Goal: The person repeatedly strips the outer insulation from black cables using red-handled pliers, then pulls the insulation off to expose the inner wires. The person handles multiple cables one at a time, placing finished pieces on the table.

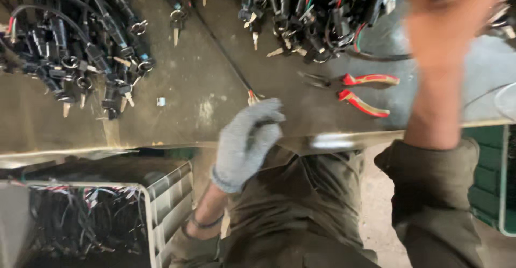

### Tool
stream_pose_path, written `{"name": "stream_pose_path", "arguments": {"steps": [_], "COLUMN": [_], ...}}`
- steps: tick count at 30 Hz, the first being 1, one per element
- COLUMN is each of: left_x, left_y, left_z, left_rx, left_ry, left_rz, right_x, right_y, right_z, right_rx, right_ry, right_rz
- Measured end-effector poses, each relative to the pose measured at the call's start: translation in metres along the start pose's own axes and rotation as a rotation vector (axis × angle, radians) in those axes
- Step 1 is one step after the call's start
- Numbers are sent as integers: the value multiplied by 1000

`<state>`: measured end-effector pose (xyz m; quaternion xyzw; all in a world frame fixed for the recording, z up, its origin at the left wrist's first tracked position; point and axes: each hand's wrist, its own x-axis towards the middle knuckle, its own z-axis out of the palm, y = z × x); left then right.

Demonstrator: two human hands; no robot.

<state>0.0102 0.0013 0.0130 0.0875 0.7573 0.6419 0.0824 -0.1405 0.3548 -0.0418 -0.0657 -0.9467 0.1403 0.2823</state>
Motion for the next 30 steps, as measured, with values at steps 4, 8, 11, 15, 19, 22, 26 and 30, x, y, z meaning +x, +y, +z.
{"name": "stream_pose_path", "arguments": {"steps": [4, 8, 11, 15, 19, 22, 26, 30], "left_x": [-4, 3, 10, 25, 48, 48, 33, 21], "left_y": [-1, -1, 3, 21, 42, 44, 33, 8], "left_z": [7, 15, 19, 22, 11, 24, 27, 29], "left_rx": [225, 199, 277, 403, 531, 230, -287, -404], "left_ry": [-103, -105, -92, 182, 241, -18, -48, -73], "left_rz": [208, 260, 305, 477, 608, 424, 108, 31], "right_x": [-3, 10, 12, 3, -21, -51, -81, -93], "right_y": [-56, -71, -81, -103, -127, -143, -164, -170], "right_z": [0, -22, -41, -68, -104, -112, -89, -76], "right_rx": [134, 30, 129, 301, 454, 589, 1039, 1743], "right_ry": [-59, 75, 51, 78, 153, 94, -76, -587], "right_rz": [-465, -731, -760, -781, -782, -589, 48, 656]}}
